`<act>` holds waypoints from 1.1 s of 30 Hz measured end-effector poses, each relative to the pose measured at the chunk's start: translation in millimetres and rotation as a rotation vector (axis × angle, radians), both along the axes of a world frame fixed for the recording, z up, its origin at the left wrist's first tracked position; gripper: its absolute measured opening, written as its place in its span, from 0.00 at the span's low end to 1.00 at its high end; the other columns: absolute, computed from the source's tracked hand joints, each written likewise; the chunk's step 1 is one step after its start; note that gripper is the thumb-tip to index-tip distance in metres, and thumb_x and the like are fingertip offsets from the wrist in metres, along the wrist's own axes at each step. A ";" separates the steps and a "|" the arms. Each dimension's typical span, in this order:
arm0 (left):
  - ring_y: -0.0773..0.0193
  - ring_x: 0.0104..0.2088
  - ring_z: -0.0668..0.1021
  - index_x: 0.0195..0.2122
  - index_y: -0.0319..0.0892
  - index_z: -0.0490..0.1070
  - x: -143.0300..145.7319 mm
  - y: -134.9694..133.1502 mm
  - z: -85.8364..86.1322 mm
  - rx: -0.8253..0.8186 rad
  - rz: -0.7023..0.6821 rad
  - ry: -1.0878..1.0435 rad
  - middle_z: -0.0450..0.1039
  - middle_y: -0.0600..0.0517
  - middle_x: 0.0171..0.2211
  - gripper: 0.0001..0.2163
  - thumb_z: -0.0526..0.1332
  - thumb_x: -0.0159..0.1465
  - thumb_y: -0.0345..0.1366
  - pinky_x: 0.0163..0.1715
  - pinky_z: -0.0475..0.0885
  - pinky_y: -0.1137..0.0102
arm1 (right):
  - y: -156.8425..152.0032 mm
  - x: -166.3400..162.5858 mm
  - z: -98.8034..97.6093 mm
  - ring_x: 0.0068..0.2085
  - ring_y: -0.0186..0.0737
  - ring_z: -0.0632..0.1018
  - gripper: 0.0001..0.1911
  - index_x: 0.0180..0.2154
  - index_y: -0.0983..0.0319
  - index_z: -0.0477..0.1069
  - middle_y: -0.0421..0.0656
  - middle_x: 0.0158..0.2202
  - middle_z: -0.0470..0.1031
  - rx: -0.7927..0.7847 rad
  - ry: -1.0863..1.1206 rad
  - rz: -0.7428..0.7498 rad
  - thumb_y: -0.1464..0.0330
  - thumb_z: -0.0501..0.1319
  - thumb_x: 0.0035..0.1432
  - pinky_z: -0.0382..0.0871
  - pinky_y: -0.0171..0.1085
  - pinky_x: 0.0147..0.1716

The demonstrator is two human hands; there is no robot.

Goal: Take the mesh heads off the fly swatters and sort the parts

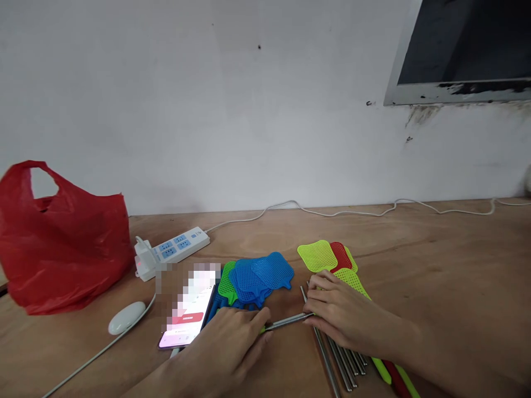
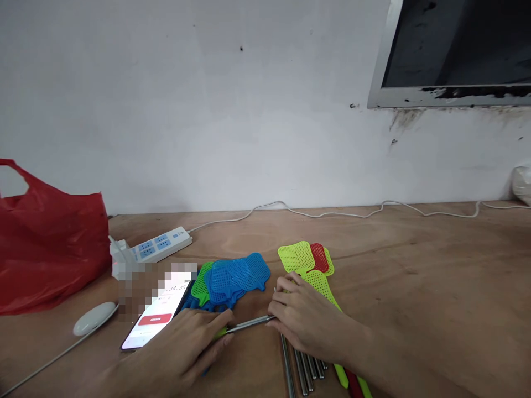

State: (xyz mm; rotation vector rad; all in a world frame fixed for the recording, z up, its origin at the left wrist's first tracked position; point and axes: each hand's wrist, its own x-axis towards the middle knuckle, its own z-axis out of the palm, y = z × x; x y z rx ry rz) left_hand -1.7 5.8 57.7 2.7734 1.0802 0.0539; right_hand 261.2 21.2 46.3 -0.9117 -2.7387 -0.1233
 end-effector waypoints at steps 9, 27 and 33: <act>0.53 0.26 0.79 0.38 0.45 0.65 15.1 1.8 -16.0 0.023 -0.066 0.095 0.79 0.51 0.31 0.14 0.44 0.77 0.39 0.22 0.57 0.65 | -11.0 -4.7 -4.0 0.41 0.46 0.71 0.10 0.32 0.61 0.72 0.42 0.32 0.77 0.026 -0.046 0.030 0.70 0.56 0.66 0.59 0.48 0.51; 0.52 0.27 0.80 0.39 0.43 0.68 3.2 2.7 -5.8 0.024 -0.049 0.194 0.80 0.49 0.31 0.13 0.47 0.76 0.37 0.21 0.57 0.66 | -8.5 -13.9 -1.2 0.43 0.46 0.72 0.11 0.36 0.62 0.72 0.42 0.34 0.78 0.008 -0.057 0.065 0.66 0.54 0.70 0.57 0.46 0.49; 0.53 0.27 0.80 0.39 0.43 0.68 6.4 3.0 -9.1 0.036 -0.071 0.189 0.80 0.50 0.31 0.11 0.48 0.76 0.36 0.22 0.61 0.67 | -4.1 -21.2 -14.3 0.34 0.42 0.72 0.14 0.33 0.62 0.71 0.41 0.28 0.76 0.109 -0.081 0.078 0.67 0.54 0.71 0.59 0.43 0.42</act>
